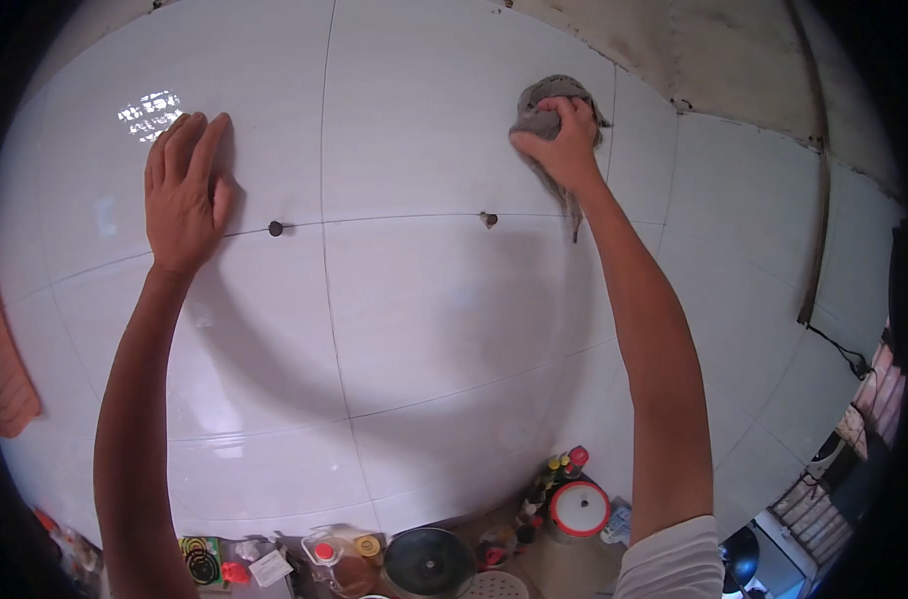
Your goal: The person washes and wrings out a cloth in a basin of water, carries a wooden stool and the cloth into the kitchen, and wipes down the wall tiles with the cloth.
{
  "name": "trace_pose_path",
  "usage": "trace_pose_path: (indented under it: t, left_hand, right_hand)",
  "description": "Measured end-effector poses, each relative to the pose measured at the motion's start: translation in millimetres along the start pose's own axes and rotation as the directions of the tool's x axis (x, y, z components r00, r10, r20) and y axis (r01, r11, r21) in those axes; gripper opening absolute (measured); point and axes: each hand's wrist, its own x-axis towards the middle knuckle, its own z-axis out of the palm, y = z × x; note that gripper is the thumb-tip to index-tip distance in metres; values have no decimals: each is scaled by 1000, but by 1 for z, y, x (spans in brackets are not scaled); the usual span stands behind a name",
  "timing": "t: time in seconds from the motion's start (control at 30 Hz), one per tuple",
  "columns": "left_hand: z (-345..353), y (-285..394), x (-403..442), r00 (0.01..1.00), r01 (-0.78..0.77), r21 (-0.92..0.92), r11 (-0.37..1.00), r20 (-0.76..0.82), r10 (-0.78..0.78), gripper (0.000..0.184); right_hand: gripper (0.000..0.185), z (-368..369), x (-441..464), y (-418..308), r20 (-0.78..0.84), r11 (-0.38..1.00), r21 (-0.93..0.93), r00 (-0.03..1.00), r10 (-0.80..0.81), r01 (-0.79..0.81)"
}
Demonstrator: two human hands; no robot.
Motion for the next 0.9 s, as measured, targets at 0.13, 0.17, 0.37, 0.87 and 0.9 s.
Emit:
trace_pose_path:
  t: [0.13, 0.17, 0.37, 0.87, 0.9]
  left_hand:
    - [1, -1, -1, 1000, -12, -1, 1000, -8, 12, 57]
    - [0, -1, -1, 1000, -9, -4, 1000, -1, 9, 58]
    - [-1, -1, 0, 1000, 7, -3, 1000, 16, -7, 58]
    - [3, -2, 0, 999, -20, 22, 1000, -31, 21, 55]
    - [3, -1, 0, 999, -23, 20, 1000, -30, 24, 55]
  right_hand:
    - [50, 6, -9, 0, -24, 1000, 3, 1000, -13, 13]
    - [49, 9, -7, 3, -44, 1000, 13, 999, 18, -18]
    - [40, 17, -6, -3, -156, 998, 24, 986, 64, -61]
    - [55, 3, -19, 4, 49, 998, -25, 997, -56, 57]
    - [55, 4, -21, 8, 48, 998, -26, 998, -52, 53]
